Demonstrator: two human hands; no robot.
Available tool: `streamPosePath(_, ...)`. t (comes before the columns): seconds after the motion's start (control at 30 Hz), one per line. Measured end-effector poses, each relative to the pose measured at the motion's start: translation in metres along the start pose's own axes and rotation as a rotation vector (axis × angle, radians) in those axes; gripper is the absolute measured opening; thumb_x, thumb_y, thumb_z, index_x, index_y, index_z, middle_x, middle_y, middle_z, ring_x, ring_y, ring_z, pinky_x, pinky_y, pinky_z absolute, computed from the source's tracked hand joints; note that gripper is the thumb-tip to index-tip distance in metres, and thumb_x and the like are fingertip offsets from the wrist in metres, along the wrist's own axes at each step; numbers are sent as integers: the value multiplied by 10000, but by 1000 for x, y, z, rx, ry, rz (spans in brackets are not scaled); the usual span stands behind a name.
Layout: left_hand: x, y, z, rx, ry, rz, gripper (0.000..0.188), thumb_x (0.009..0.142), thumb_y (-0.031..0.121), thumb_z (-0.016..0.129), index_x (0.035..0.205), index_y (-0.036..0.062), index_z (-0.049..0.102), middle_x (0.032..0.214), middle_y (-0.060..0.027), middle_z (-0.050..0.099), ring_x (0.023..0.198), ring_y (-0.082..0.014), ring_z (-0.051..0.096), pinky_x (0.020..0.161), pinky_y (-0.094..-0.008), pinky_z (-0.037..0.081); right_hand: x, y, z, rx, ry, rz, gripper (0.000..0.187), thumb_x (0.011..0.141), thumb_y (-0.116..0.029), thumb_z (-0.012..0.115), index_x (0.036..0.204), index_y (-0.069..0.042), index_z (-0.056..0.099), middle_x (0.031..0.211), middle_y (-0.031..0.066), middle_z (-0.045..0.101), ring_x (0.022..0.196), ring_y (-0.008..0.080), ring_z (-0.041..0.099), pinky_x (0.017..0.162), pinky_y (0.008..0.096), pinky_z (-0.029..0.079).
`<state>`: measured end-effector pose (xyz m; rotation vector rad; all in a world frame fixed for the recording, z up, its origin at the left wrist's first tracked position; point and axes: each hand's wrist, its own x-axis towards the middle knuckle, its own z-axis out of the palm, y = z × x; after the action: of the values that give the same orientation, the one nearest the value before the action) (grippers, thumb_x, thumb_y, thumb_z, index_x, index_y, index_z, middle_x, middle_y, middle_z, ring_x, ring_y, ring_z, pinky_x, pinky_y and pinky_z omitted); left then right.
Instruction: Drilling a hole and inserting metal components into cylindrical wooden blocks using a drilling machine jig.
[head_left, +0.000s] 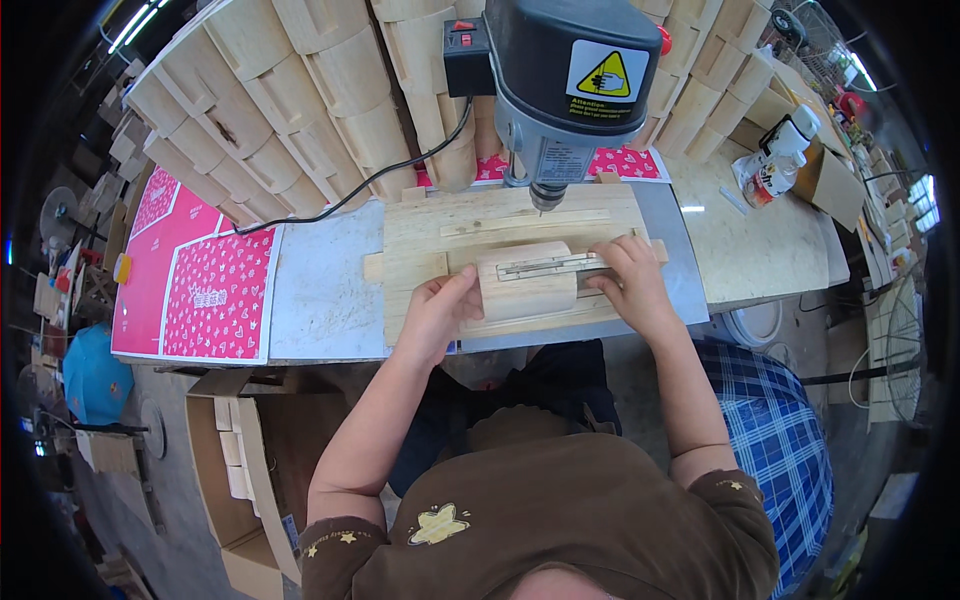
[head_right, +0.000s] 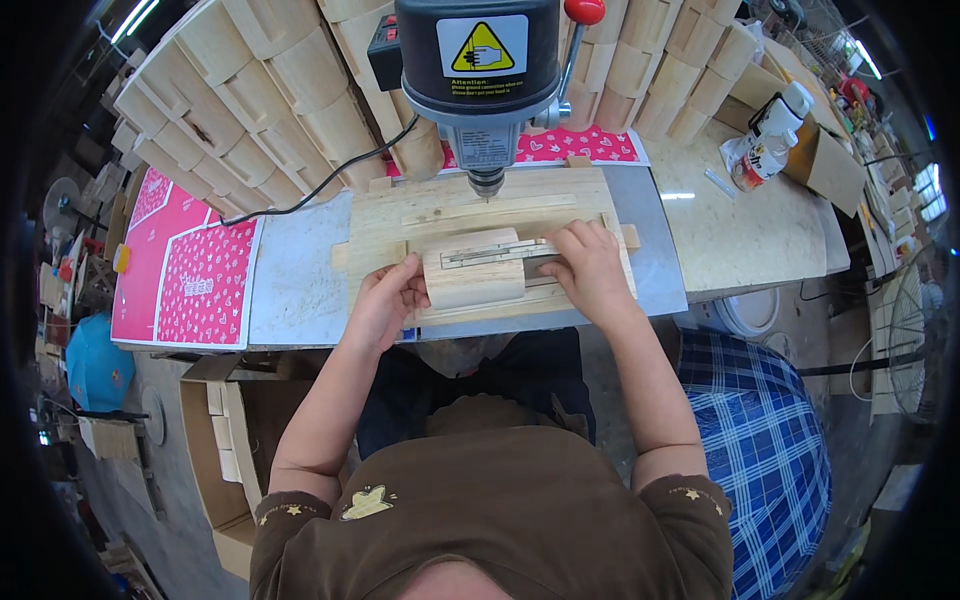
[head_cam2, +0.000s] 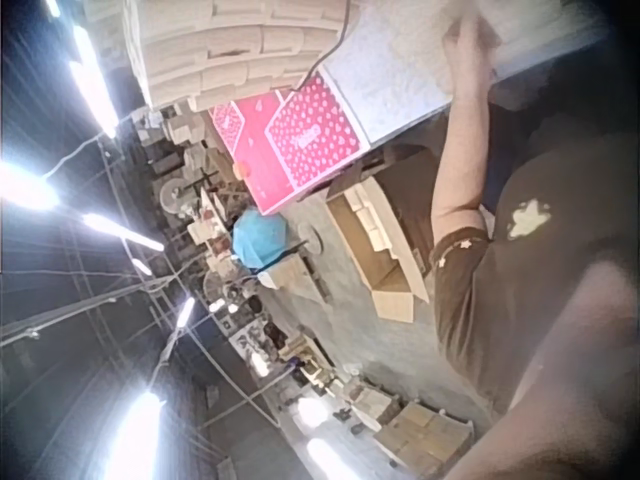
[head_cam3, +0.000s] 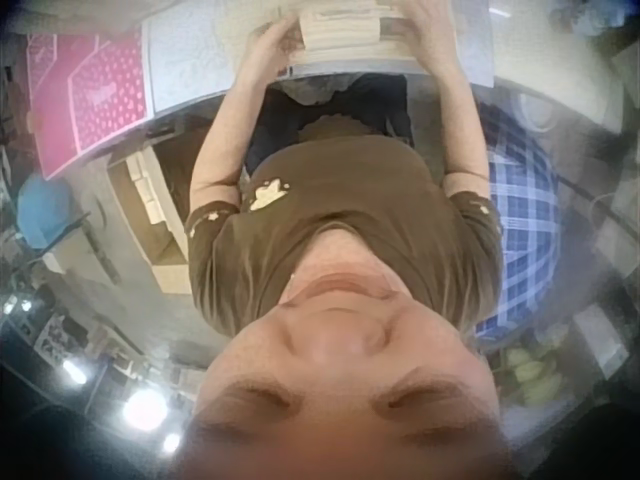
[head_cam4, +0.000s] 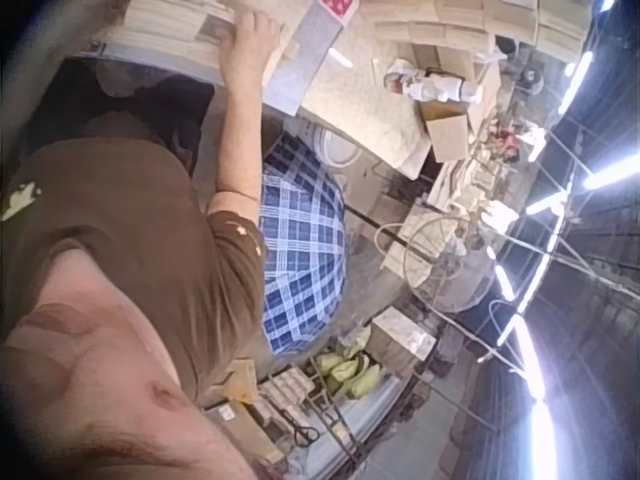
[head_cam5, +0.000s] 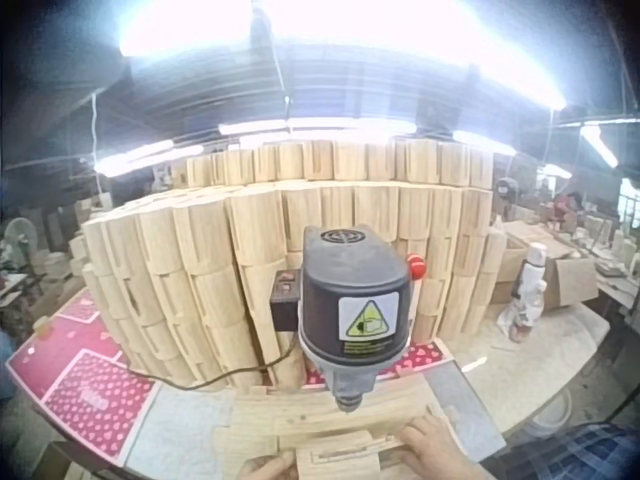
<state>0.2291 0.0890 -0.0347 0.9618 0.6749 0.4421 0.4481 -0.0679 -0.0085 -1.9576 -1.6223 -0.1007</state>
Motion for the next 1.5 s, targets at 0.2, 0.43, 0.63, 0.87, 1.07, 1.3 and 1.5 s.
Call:
streamPosePath(0.2,7,-15,3,919,29,654,505,674,236,744,1094,10,578,1087,-146,564,1028,-269,536,901,-399,414,16,15,2,9,60,90,524,629,-89,735,1106,-68,520,915,112,561,904,312,512,826,410,388)
streamPosePath(0.43,33,-36,-3,1209,290,697,644,589,252,785,1164,77,555,1103,-88,541,1091,-265,462,1014,-493,215,41,15,22,-30,88,141,644,615,-88,755,1197,-98,481,971,94,580,987,290,518,1025,467,284)
streamPosePath(0.63,45,-39,-14,1173,294,778,588,551,252,789,1088,93,609,959,-43,549,999,-229,477,966,-432,243,41,18,21,370,176,132,602,668,-35,731,1208,-75,468,1007,73,580,1028,238,523,983,416,356)
streamPosePath(0.87,45,-38,-16,1097,277,730,550,542,241,789,1046,85,635,844,-43,543,902,-246,487,909,-390,306,123,7,-83,478,742,-20,377,849,-130,601,1197,-61,472,1061,75,555,963,147,525,830,279,433)
streamPosePath(1.07,47,-41,-15,1101,271,731,550,550,230,786,1056,76,634,836,-51,541,890,-261,479,888,-388,326,178,3,-108,291,399,-50,354,929,-326,450,1028,-13,582,880,31,598,816,85,514,714,230,407)
streamPosePath(1.3,47,-41,-16,1097,263,688,554,554,232,787,1066,81,637,836,-56,529,890,-261,467,890,-392,326,92,-59,-99,50,612,2,239,859,-141,556,680,4,496,528,104,427,459,185,455,466,325,359)
streamPosePath(1.5,45,-41,-15,1087,275,724,559,548,199,793,1071,78,636,805,-56,517,852,-251,468,857,-380,346,39,-52,-52,97,584,24,88,818,-54,548,848,-7,616,596,76,503,513,185,479,536,317,366)
